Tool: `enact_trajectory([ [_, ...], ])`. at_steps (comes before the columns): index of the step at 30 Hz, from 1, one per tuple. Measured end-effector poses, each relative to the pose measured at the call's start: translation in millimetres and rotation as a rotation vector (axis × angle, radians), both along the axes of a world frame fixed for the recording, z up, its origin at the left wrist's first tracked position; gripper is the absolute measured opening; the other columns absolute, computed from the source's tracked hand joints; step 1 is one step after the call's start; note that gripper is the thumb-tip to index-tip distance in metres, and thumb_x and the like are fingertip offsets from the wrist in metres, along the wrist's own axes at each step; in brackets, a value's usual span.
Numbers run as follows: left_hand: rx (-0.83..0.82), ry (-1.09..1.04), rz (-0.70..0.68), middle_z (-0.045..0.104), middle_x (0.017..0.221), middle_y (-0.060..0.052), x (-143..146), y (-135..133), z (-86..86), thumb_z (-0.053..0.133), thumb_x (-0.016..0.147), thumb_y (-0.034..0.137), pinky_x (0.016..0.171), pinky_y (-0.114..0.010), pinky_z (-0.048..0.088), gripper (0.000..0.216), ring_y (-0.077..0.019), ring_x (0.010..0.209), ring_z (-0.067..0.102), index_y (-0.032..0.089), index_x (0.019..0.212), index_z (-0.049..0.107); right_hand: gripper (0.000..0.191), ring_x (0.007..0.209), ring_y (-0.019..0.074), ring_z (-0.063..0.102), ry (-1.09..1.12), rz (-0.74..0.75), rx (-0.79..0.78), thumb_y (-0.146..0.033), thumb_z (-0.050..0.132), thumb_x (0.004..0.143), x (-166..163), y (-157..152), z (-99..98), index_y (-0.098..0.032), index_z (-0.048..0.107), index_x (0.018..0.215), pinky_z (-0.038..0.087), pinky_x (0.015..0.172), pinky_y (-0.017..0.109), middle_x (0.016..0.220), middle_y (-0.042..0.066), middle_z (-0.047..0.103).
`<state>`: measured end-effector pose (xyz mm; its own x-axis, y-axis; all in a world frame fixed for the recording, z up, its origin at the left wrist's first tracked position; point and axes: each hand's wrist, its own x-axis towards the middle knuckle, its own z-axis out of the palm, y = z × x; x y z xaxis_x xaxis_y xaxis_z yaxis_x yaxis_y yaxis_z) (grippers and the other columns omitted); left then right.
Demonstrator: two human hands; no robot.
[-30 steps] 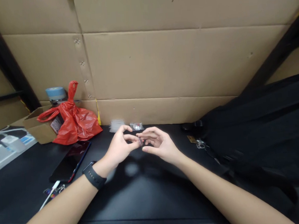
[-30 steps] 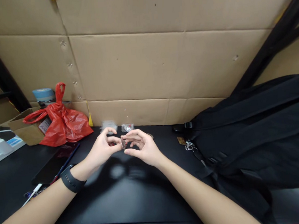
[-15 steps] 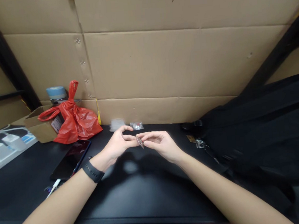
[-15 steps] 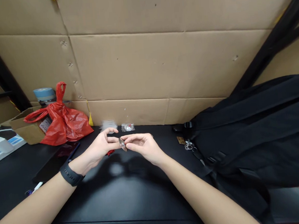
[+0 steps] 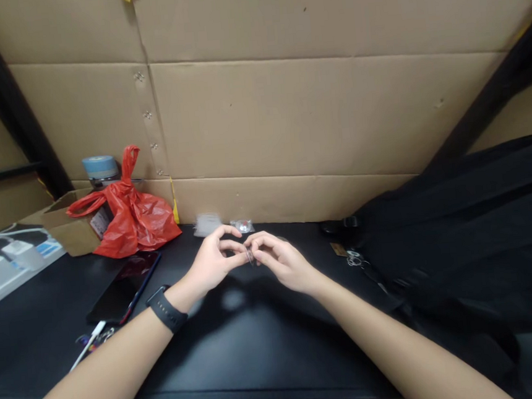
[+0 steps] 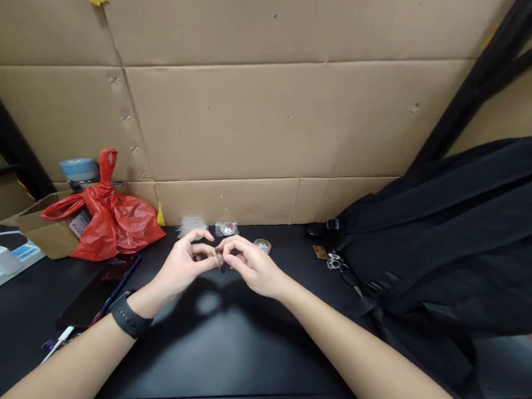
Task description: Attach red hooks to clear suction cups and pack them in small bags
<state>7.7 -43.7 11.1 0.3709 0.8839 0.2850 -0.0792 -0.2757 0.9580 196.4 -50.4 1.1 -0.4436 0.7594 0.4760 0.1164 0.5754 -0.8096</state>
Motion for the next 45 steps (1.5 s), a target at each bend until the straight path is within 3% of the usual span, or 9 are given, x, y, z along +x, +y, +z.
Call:
enact_trajectory([
  [4, 0.146, 0.060, -0.037, 0.065, 0.079, -0.002, 4, -1, -3.5, 0.060, 0.085, 0.026, 0.074, -0.026, 0.050, 0.013, -0.0139, 0.075, 0.064, 0.016, 0.093, 0.058, 0.026, 0.109, 0.0225, 0.052, -0.157, -0.084, 0.180, -0.041, 0.042, 0.099, 0, -3, 0.9, -0.022, 0.056, 0.087, 0.041, 0.100, 0.041, 0.112, 0.009, 0.052],
  [11, 0.374, 0.414, 0.123, 0.062, 0.082, 0.002, 5, -10, -1.7, 0.066, 0.079, 0.027, 0.071, -0.023, 0.045, 0.016, -0.0121, 0.074, 0.056, 0.018, 0.091, 0.060, 0.023, 0.119, 0.0250, 0.045, -0.257, -0.150, 0.261, -0.039, 0.037, 0.101, 3, 0, -5.1, -0.024, 0.053, 0.094, 0.034, 0.105, 0.046, 0.124, 0.010, 0.049],
  [15, 0.454, 0.480, 0.143, 0.065, 0.086, 0.000, 2, -4, -2.6, 0.066, 0.077, 0.023, 0.072, -0.024, 0.045, 0.013, -0.0139, 0.076, 0.058, 0.017, 0.089, 0.064, 0.024, 0.118, 0.0252, 0.045, -0.285, -0.132, 0.258, -0.039, 0.037, 0.101, 7, 3, -3.6, -0.023, 0.053, 0.094, 0.035, 0.105, 0.047, 0.124, 0.011, 0.049],
  [26, 0.423, 0.549, 0.179, 0.066, 0.090, -0.003, 6, 1, -23.7, 0.071, 0.079, 0.028, 0.082, -0.028, 0.045, 0.009, -0.0175, 0.087, 0.061, 0.021, 0.077, 0.075, 0.018, 0.116, 0.0219, 0.052, -0.348, -0.046, 0.210, -0.034, 0.051, 0.097, 17, 10, 3.4, -0.021, 0.059, 0.087, 0.041, 0.101, 0.040, 0.121, 0.009, 0.056],
  [30, 0.556, 0.736, 0.050, 0.069, 0.088, -0.002, 9, -3, -28.3, 0.071, 0.084, 0.028, 0.086, -0.031, 0.042, 0.007, -0.0191, 0.090, 0.059, 0.025, 0.085, 0.077, 0.015, 0.097, 0.0195, 0.060, -0.337, -0.270, 0.281, -0.026, 0.049, 0.095, 38, 30, -0.6, -0.020, 0.061, 0.089, 0.046, 0.089, 0.035, 0.103, 0.008, 0.063],
  [34, 0.664, 0.854, 0.018, 0.071, 0.094, -0.001, 9, -5, -26.5, 0.064, 0.089, 0.036, 0.088, -0.034, 0.041, 0.014, -0.0214, 0.097, 0.058, 0.029, 0.096, 0.075, 0.017, 0.096, 0.0221, 0.061, -0.599, -0.433, 0.269, -0.020, 0.062, 0.083, 67, 53, -14.9, -0.018, 0.065, 0.100, 0.046, 0.090, 0.037, 0.103, 0.009, 0.066],
  [37, 0.676, 0.819, 0.149, 0.072, 0.103, -0.003, -3, 8, -22.1, 0.055, 0.094, 0.037, 0.090, -0.035, 0.043, 0.023, -0.0216, 0.099, 0.061, 0.026, 0.109, 0.069, 0.022, 0.092, 0.0218, 0.064, -0.687, -0.409, 0.183, -0.020, 0.067, 0.077, 78, 61, -24.8, -0.018, 0.067, 0.099, 0.048, 0.087, 0.035, 0.101, 0.009, 0.068],
  [41, 0.684, 0.816, 0.350, 0.071, 0.106, -0.006, -41, 44, -18.3, 0.048, 0.093, 0.021, 0.091, -0.034, 0.047, 0.023, -0.0217, 0.098, 0.064, 0.019, 0.104, 0.068, 0.022, 0.082, 0.0191, 0.065, -0.630, -0.448, 0.119, -0.018, 0.067, 0.076, 81, 64, -30.3, -0.018, 0.068, 0.098, 0.050, 0.080, 0.031, 0.095, 0.007, 0.071],
  [45, 0.647, 0.916, 0.256, 0.071, 0.094, -0.005, -76, 69, -18.0, 0.056, 0.086, 0.021, 0.080, -0.029, 0.050, 0.016, -0.0199, 0.086, 0.066, 0.018, 0.093, 0.071, 0.019, 0.077, 0.0173, 0.066, -0.563, -0.464, 0.053, -0.017, 0.068, 0.075, 83, 67, -32.9, -0.020, 0.067, 0.094, 0.050, 0.077, 0.029, 0.090, 0.004, 0.073],
])
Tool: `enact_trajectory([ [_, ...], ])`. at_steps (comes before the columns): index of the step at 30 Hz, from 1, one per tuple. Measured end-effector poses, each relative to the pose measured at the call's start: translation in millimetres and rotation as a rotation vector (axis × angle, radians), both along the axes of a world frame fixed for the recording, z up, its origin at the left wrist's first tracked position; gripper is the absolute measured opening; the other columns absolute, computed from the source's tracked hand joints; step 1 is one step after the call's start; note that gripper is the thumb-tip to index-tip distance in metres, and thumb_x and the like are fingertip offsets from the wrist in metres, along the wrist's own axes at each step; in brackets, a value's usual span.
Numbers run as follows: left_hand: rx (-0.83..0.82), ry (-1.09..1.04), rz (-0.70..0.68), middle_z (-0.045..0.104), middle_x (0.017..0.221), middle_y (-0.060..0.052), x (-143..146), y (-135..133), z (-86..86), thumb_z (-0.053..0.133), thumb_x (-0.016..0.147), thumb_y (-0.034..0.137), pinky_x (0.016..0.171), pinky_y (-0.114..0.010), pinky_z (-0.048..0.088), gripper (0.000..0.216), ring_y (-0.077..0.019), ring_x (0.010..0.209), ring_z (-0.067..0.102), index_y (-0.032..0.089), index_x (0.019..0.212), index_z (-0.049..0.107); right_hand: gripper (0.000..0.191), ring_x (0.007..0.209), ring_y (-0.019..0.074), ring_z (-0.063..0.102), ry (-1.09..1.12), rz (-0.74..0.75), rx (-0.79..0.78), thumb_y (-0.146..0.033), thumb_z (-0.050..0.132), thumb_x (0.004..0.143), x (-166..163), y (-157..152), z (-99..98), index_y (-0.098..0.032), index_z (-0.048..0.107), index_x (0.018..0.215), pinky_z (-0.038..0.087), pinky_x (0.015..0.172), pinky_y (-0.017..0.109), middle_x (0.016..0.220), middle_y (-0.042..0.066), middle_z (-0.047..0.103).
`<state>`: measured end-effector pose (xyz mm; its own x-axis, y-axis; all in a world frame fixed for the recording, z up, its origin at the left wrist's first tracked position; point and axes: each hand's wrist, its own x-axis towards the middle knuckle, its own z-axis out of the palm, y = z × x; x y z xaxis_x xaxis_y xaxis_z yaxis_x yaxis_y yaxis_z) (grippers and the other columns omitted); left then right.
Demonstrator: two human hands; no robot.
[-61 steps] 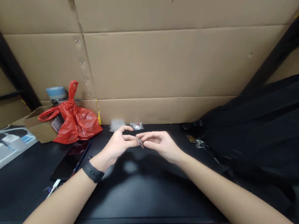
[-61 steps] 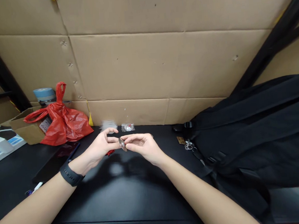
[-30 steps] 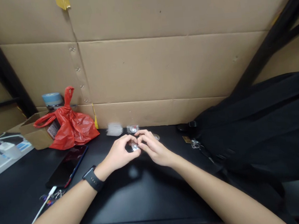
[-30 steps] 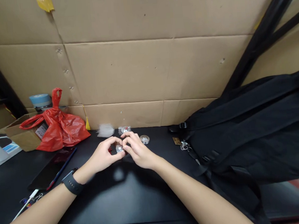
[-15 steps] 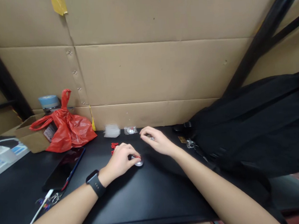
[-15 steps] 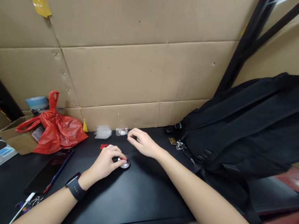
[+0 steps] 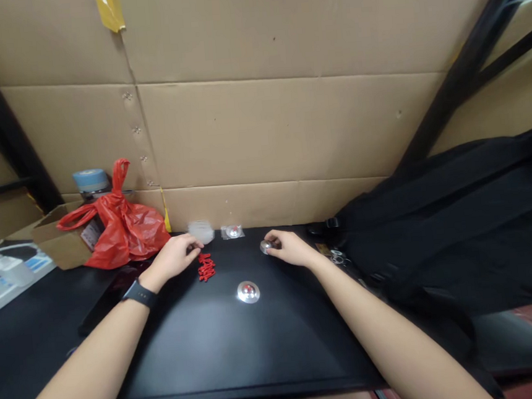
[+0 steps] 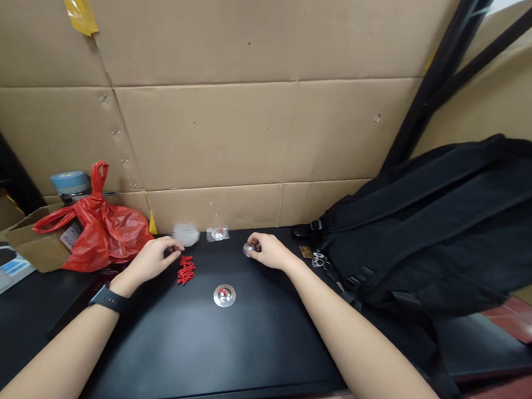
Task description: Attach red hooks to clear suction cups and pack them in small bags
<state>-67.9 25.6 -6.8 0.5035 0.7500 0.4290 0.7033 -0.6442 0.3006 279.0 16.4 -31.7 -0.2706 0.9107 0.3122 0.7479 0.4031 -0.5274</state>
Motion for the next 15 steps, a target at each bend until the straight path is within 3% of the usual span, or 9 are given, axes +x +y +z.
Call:
enact_trajectory([
  [3, -0.047, 0.033, -0.067, 0.071, 0.092, -0.005, -7, 4, -1.6, 0.059, 0.086, 0.023, 0.078, -0.027, 0.050, 0.015, -0.0186, 0.084, 0.066, 0.019, 0.092, 0.072, 0.023, 0.077, 0.0166, 0.066, 0.075, -0.028, -0.041, -0.017, 0.071, 0.071, 2, 5, -4.4, -0.020, 0.067, 0.094, 0.051, 0.077, 0.029, 0.091, 0.004, 0.073],
  [10, 0.001, 0.104, -0.098, 0.073, 0.103, -0.007, -2, 7, -16.5, 0.048, 0.094, 0.021, 0.089, -0.030, 0.049, 0.027, -0.0194, 0.094, 0.066, 0.020, 0.101, 0.074, 0.041, 0.067, 0.0123, 0.063, 0.385, -0.102, -0.157, -0.025, 0.077, 0.068, 10, 22, -18.1, -0.017, 0.060, 0.105, 0.053, 0.067, 0.027, 0.090, 0.005, 0.068],
  [15, 0.008, 0.132, -0.070, 0.073, 0.102, -0.007, -1, 7, -18.2, 0.053, 0.093, 0.021, 0.089, -0.029, 0.049, 0.022, -0.0197, 0.094, 0.065, 0.021, 0.099, 0.074, 0.044, 0.067, 0.0117, 0.061, 0.431, -0.124, -0.098, -0.029, 0.080, 0.067, 11, 24, -18.4, -0.017, 0.061, 0.104, 0.053, 0.066, 0.027, 0.093, 0.006, 0.068],
])
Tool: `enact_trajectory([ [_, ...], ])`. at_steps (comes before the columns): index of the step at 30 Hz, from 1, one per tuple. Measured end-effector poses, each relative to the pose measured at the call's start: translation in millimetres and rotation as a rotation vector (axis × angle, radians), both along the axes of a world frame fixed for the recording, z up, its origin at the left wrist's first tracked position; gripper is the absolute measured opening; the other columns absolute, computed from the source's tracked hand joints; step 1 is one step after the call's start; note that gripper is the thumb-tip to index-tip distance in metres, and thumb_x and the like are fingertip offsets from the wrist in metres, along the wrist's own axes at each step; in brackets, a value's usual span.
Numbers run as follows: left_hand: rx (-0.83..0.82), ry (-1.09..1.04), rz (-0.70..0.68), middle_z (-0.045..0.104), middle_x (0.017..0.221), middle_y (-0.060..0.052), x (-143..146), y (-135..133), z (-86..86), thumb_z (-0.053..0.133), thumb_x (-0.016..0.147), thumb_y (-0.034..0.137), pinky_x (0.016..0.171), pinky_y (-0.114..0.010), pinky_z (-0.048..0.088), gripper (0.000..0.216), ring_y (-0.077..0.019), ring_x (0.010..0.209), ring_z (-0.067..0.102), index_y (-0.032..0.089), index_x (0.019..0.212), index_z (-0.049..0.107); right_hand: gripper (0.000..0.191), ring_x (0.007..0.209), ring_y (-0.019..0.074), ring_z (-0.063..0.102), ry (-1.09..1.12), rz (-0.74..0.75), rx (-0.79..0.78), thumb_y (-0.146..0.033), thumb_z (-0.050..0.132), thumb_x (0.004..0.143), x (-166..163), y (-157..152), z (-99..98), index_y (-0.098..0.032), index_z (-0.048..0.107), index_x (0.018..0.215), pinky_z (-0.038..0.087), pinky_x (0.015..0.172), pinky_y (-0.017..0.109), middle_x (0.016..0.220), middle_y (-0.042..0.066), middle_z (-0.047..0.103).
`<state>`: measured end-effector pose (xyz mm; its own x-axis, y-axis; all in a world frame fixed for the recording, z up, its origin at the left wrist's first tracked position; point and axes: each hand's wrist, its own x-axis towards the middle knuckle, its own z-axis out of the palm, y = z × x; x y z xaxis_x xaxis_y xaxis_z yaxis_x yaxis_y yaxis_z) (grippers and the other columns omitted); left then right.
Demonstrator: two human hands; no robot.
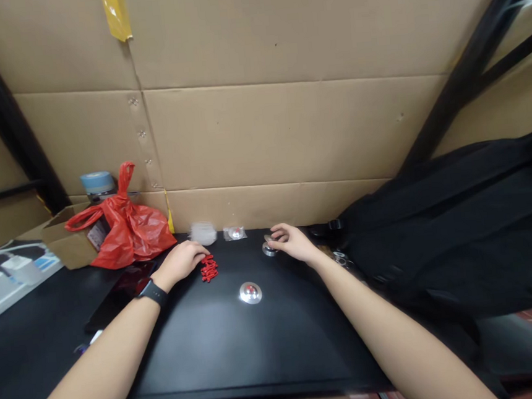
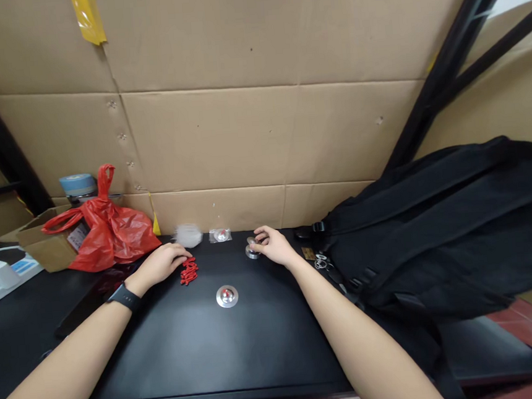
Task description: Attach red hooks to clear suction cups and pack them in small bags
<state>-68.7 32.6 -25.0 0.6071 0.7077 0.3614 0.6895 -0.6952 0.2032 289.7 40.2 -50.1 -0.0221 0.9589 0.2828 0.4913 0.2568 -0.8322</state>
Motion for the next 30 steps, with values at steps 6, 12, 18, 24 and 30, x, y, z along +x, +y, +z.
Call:
enact_trajectory([
  [6, 0.010, -0.003, 0.027, 0.070, 0.092, -0.007, 3, -7, 7.1, 0.056, 0.092, 0.027, 0.082, -0.028, 0.049, 0.019, -0.0190, 0.086, 0.064, 0.020, 0.088, 0.073, 0.044, 0.071, 0.0128, 0.063, 0.007, 0.036, 0.015, -0.030, 0.079, 0.068, -5, -6, 6.3, -0.016, 0.061, 0.106, 0.054, 0.069, 0.028, 0.097, 0.009, 0.069],
  [12, -0.025, -0.070, -0.043, 0.069, 0.097, -0.007, 0, -6, 11.0, 0.051, 0.094, 0.025, 0.087, -0.030, 0.049, 0.024, -0.0193, 0.090, 0.063, 0.021, 0.093, 0.074, 0.038, 0.076, 0.0141, 0.065, -0.049, 0.058, 0.033, -0.029, 0.078, 0.070, -8, -11, 12.6, -0.016, 0.063, 0.102, 0.054, 0.073, 0.030, 0.102, 0.009, 0.070],
  [18, -0.075, -0.055, -0.044, 0.068, 0.095, -0.006, 0, -7, 12.2, 0.062, 0.089, 0.027, 0.084, -0.029, 0.049, 0.014, -0.0190, 0.089, 0.064, 0.021, 0.093, 0.074, 0.033, 0.075, 0.0146, 0.066, -0.059, 0.071, 0.046, -0.031, 0.077, 0.071, -12, -17, 18.4, -0.016, 0.064, 0.097, 0.054, 0.073, 0.029, 0.100, 0.008, 0.071],
  [24, -0.080, -0.013, -0.013, 0.065, 0.093, -0.005, 2, -10, 14.1, 0.064, 0.087, 0.029, 0.081, -0.028, 0.049, 0.012, -0.0184, 0.086, 0.063, 0.021, 0.088, 0.074, 0.032, 0.075, 0.0149, 0.066, -0.073, 0.099, 0.068, -0.032, 0.076, 0.071, -13, -18, 20.1, -0.017, 0.064, 0.097, 0.054, 0.073, 0.029, 0.100, 0.008, 0.071],
  [30, -0.103, -0.034, -0.039, 0.064, 0.092, -0.005, 2, -10, 14.3, 0.063, 0.087, 0.029, 0.081, -0.028, 0.049, 0.013, -0.0187, 0.086, 0.063, 0.021, 0.088, 0.073, 0.032, 0.077, 0.0157, 0.066, -0.045, 0.123, 0.101, -0.032, 0.075, 0.069, -18, -22, 22.9, -0.017, 0.065, 0.096, 0.053, 0.073, 0.029, 0.099, 0.007, 0.070],
])
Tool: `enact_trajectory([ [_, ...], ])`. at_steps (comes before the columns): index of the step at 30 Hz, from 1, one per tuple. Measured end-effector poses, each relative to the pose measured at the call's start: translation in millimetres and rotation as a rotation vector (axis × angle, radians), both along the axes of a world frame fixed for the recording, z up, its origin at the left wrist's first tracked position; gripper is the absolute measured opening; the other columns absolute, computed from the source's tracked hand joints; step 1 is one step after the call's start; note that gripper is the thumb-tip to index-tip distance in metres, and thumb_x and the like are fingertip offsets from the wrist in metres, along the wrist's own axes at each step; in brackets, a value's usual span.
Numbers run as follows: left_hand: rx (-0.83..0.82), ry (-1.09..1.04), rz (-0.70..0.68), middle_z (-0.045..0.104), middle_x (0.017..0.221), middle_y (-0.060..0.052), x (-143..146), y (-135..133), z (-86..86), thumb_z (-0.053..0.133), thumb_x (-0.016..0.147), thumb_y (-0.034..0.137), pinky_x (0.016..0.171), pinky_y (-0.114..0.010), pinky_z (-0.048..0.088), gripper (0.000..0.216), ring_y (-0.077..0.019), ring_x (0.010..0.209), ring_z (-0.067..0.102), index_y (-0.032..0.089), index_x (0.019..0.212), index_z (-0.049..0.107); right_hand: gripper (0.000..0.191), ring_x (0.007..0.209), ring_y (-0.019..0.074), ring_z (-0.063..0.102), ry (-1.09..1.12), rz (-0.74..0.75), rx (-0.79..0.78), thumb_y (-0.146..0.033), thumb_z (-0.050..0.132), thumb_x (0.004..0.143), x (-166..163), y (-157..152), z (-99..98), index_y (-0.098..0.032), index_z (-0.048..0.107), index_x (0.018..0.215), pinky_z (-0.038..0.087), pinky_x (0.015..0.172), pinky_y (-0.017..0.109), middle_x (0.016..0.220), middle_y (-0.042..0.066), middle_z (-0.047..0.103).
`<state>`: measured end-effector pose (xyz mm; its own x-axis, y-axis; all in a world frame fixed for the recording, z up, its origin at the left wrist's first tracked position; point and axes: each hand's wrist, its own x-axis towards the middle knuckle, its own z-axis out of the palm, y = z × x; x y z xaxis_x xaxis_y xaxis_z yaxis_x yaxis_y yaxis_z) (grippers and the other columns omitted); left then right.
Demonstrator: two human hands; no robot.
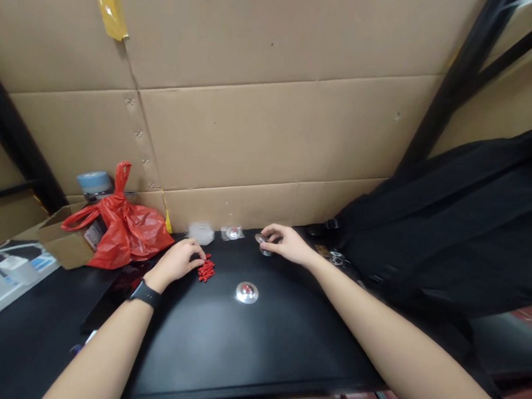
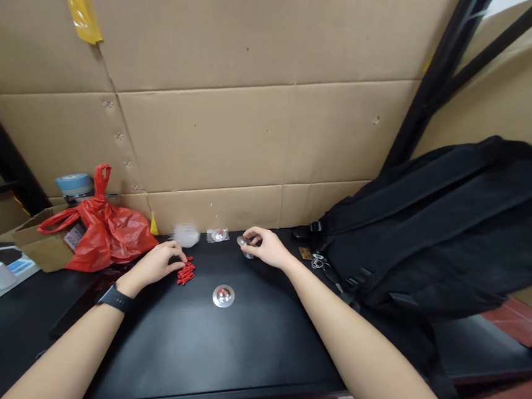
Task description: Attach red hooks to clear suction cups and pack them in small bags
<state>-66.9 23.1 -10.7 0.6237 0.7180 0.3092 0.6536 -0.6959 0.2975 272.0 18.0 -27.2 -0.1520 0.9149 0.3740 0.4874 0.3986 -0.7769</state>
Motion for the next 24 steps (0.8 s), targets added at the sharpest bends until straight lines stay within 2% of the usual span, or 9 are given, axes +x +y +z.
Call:
enact_trajectory([
  [6, 0.020, 0.021, -0.003, 0.064, 0.091, -0.005, 0, 0, 0.0, 0.066, 0.086, 0.027, 0.082, -0.028, 0.048, 0.010, -0.0190, 0.088, 0.062, 0.022, 0.086, 0.074, 0.032, 0.074, 0.0169, 0.063, -0.005, -0.014, 0.095, -0.036, 0.073, 0.071, -10, -8, 6.2, -0.018, 0.066, 0.096, 0.050, 0.061, 0.027, 0.090, 0.006, 0.069],
  [9, 0.042, 0.002, -0.012, 0.066, 0.091, -0.005, -2, -1, 2.6, 0.063, 0.088, 0.028, 0.083, -0.028, 0.048, 0.013, -0.0188, 0.088, 0.063, 0.021, 0.084, 0.073, 0.031, 0.078, 0.0176, 0.063, -0.006, 0.015, 0.141, -0.035, 0.072, 0.072, -17, -12, 8.6, -0.019, 0.066, 0.097, 0.051, 0.064, 0.029, 0.092, 0.007, 0.068],
  [12, 0.048, -0.037, 0.012, 0.070, 0.091, -0.005, 1, -7, 11.9, 0.060, 0.090, 0.030, 0.081, -0.026, 0.048, 0.014, -0.0185, 0.086, 0.065, 0.021, 0.088, 0.071, 0.031, 0.082, 0.0177, 0.063, 0.046, 0.066, 0.123, -0.035, 0.071, 0.074, -26, -18, 10.4, -0.020, 0.065, 0.100, 0.052, 0.070, 0.031, 0.097, 0.007, 0.068],
  [15, 0.025, -0.151, 0.061, 0.074, 0.092, -0.003, 11, -21, 25.9, 0.058, 0.091, 0.030, 0.078, -0.025, 0.049, 0.015, -0.0183, 0.084, 0.068, 0.021, 0.093, 0.070, 0.031, 0.086, 0.0185, 0.063, 0.137, 0.132, 0.079, -0.034, 0.071, 0.075, -38, -26, 11.9, -0.020, 0.064, 0.101, 0.053, 0.071, 0.031, 0.101, 0.008, 0.068],
  [18, -0.006, -0.296, 0.070, 0.076, 0.090, -0.002, 27, -37, 35.0, 0.061, 0.089, 0.037, 0.080, -0.026, 0.051, 0.020, -0.0191, 0.082, 0.070, 0.021, 0.089, 0.073, 0.030, 0.093, 0.0206, 0.064, 0.181, 0.170, 0.077, -0.032, 0.071, 0.076, -51, -36, 12.8, -0.020, 0.063, 0.102, 0.053, 0.072, 0.032, 0.106, 0.009, 0.069],
  [24, -0.103, -0.547, 0.120, 0.077, 0.090, -0.003, 51, -50, 27.5, 0.071, 0.081, 0.035, 0.081, -0.030, 0.053, 0.021, -0.0217, 0.083, 0.071, 0.022, 0.097, 0.077, 0.034, 0.099, 0.0223, 0.065, 0.260, 0.205, 0.136, -0.027, 0.072, 0.076, -70, -53, 14.2, -0.023, 0.061, 0.108, 0.054, 0.076, 0.035, 0.110, 0.009, 0.067],
])
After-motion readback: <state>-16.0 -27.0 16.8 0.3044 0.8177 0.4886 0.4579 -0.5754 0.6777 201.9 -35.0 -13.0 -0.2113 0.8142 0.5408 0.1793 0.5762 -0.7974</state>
